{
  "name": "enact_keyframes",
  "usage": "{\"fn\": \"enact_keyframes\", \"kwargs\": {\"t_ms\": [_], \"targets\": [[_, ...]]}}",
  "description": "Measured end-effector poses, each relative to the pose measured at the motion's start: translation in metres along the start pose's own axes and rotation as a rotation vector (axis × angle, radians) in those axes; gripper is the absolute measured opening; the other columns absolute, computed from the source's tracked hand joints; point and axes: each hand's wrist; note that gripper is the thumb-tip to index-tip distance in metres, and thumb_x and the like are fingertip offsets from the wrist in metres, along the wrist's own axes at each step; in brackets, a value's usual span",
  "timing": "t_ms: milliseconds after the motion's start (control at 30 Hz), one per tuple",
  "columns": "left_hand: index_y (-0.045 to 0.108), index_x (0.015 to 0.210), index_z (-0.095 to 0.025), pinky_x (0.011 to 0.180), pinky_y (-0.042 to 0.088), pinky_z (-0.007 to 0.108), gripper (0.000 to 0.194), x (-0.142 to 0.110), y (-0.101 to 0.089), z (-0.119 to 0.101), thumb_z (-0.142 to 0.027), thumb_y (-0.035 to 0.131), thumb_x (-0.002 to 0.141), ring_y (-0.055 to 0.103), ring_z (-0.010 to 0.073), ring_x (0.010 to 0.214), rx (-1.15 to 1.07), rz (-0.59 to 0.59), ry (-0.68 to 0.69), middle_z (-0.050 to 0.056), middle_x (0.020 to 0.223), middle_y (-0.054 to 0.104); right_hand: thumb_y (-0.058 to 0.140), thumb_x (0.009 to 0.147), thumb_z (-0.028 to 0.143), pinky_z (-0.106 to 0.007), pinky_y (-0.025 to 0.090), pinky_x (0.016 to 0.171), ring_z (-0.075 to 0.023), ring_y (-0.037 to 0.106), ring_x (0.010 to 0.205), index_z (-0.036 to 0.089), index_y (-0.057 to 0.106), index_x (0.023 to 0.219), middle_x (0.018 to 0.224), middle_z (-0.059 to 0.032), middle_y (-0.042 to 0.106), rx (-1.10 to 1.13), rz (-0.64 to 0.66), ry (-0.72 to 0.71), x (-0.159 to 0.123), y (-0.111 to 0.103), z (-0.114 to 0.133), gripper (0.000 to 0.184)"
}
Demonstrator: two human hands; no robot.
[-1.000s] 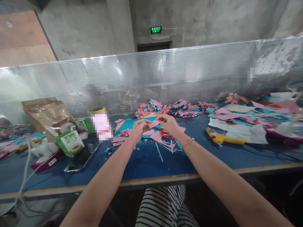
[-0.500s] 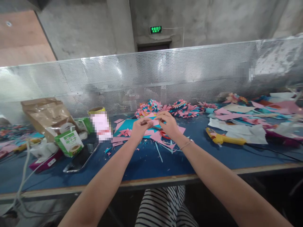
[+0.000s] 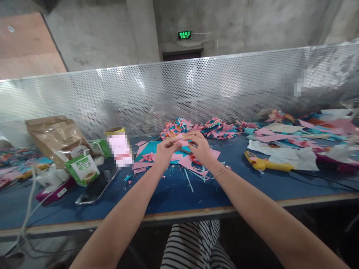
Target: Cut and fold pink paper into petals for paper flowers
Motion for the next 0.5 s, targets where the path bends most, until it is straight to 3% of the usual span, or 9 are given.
{"fn": "enact_keyframes", "kwargs": {"t_ms": [300,500], "targets": [[0.067,0.069,-0.017,0.062,0.047,0.027,0.016,0.0006,-0.0013,-0.0031,-0.03,0.068,0.059,0.056,0.0118,0.061,0.253,-0.024,0.054,0.002,0.065,0.064,0.048,0.069,0.005,-0.03,0.044,0.073,-0.0161,0.053,0.087,0.02,0.06,0.082,0.087,-0.0031,0.058,-0.015,0.035,0.018,-0.0002,-0.0007,0.0002,0.023],[0.065,0.065,-0.016,0.059,0.045,0.025,0.015,-0.0004,-0.0009,-0.0035,-0.031,0.066,0.061,0.054,0.0102,0.057,0.204,0.033,0.012,0.001,0.059,0.061,0.045,0.067,0.004,-0.026,0.043,0.059,-0.0134,0.052,0.072,0.018,0.058,0.077,0.086,-0.0034,0.056,-0.026,0.085,0.077,-0.0012,-0.0016,0.0016,0.022]]}}
Point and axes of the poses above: each hand's wrist, its own x-axis towards the middle knuckle, its own y-axis out of the palm, z = x × y
